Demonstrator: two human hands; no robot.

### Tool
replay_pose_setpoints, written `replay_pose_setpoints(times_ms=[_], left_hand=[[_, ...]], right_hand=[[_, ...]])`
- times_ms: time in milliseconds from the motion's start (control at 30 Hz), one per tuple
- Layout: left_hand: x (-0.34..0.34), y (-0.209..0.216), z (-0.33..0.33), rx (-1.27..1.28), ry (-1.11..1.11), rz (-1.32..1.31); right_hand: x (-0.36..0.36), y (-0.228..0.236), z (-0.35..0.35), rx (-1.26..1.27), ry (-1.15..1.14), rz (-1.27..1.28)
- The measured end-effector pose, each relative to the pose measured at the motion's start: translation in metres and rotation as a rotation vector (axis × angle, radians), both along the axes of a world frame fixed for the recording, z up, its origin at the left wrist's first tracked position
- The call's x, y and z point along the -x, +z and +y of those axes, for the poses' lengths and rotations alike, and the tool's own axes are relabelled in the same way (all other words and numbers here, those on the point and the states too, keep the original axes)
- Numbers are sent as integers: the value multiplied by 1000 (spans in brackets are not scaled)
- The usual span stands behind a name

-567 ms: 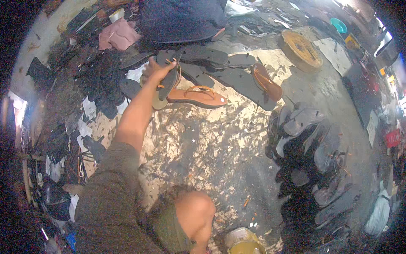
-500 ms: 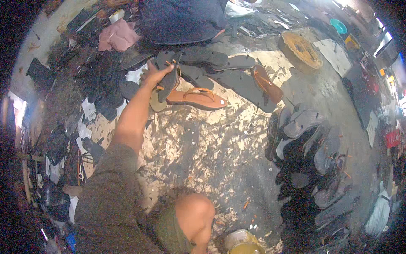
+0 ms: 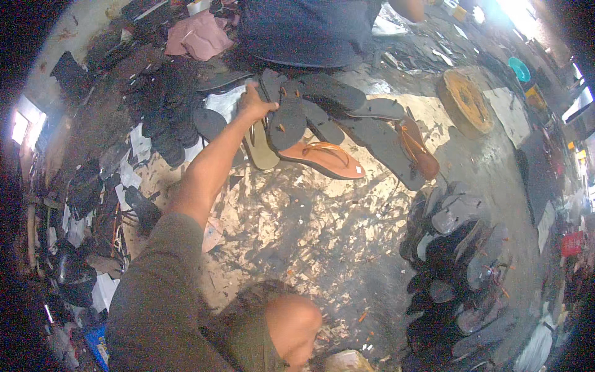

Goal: The person sits on the floor and repeatedly applies a yellowish adhesive to the soles of black flip-flops using a brush. They pick up each sandal, coat the sole, and place it back down among other sandals.

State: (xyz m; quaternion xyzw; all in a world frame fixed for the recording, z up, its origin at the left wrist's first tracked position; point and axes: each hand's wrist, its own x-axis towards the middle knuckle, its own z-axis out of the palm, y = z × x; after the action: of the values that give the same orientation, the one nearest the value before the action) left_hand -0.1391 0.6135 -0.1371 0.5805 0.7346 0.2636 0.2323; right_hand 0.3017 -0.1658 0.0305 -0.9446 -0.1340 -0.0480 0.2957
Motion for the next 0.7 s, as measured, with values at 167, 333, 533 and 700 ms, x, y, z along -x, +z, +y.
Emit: replay_pose_setpoints(times_ms=[167,333,533,700], left_hand=[[-49,1,0,142,163,-220],[-81,-7,10,213,188,-53],[-63,-2,14,134,208,-164],[-70,-12,27,172,212,-137]], right_hand=[[7,-6,6,-44,-90,95],[28,32,4,-134,113,-88],[10,18,-122,7,-273,-111],[17,21,-128,86,-409,-114]])
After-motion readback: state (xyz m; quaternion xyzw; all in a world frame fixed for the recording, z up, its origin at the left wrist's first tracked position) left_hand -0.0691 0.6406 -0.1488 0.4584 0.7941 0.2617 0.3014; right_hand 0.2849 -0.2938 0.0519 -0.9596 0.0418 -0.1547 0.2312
